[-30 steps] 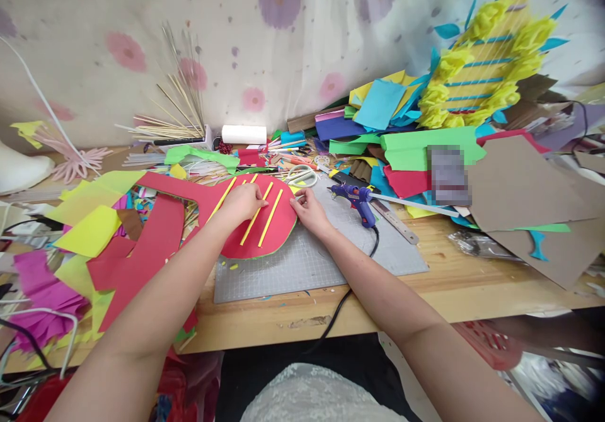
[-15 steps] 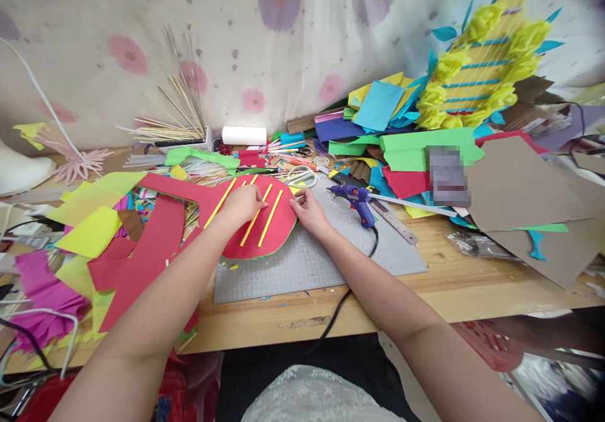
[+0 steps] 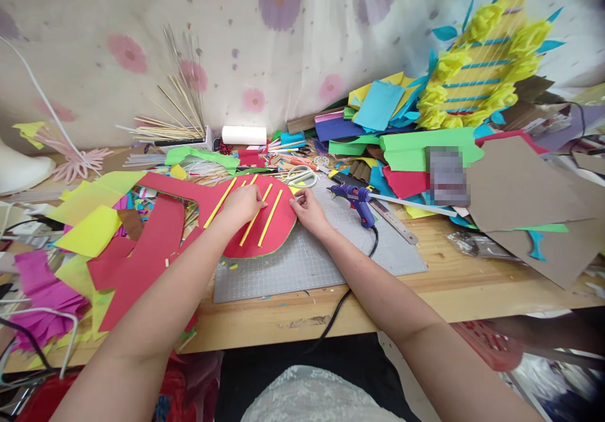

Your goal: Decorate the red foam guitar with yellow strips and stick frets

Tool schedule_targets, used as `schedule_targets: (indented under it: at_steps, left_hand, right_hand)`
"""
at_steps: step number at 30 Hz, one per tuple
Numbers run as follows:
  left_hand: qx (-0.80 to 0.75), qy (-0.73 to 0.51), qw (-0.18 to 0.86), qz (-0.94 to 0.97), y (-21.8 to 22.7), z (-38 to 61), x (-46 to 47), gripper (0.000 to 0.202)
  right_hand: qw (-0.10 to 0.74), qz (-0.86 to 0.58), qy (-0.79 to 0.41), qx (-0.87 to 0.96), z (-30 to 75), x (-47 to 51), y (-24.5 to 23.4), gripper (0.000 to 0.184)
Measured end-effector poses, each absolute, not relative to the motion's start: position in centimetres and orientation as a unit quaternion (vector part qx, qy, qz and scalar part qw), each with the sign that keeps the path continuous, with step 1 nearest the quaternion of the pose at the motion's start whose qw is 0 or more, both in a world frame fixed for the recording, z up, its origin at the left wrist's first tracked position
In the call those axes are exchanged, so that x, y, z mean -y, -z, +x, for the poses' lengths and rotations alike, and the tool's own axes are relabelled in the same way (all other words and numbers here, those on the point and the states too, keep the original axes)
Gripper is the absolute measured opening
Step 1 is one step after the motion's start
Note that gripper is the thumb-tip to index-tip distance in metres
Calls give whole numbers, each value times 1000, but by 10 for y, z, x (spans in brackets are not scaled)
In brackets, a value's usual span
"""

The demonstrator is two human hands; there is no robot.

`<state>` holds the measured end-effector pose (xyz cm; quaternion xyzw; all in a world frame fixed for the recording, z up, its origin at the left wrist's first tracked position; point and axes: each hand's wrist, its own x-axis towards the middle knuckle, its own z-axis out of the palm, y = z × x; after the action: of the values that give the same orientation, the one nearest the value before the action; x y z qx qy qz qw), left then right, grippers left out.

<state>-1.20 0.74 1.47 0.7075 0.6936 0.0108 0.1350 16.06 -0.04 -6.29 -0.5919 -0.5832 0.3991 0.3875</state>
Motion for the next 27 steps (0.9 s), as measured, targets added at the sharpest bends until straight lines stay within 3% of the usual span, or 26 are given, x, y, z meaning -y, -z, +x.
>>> schedule_targets:
  at_steps: [11,15,20,27]
  left_hand:
    - [-694,-10,134,707,-14,-12,-7,18]
    - [-688,-24,157,708,-17,-16,-5,21]
    - [-693,-96,215,681,-26,-34,-7,29]
    - [-743,-296,70,596,-42,-81,-14,27]
  right_hand:
    - [350,-611,-421,572,161,4,56,32]
    - [331,-581,-496,554,158,5,55,39]
    - [352,-493,-629,488,158,8,48,27]
    - [370,-469,-648,473,172,28,24,22]
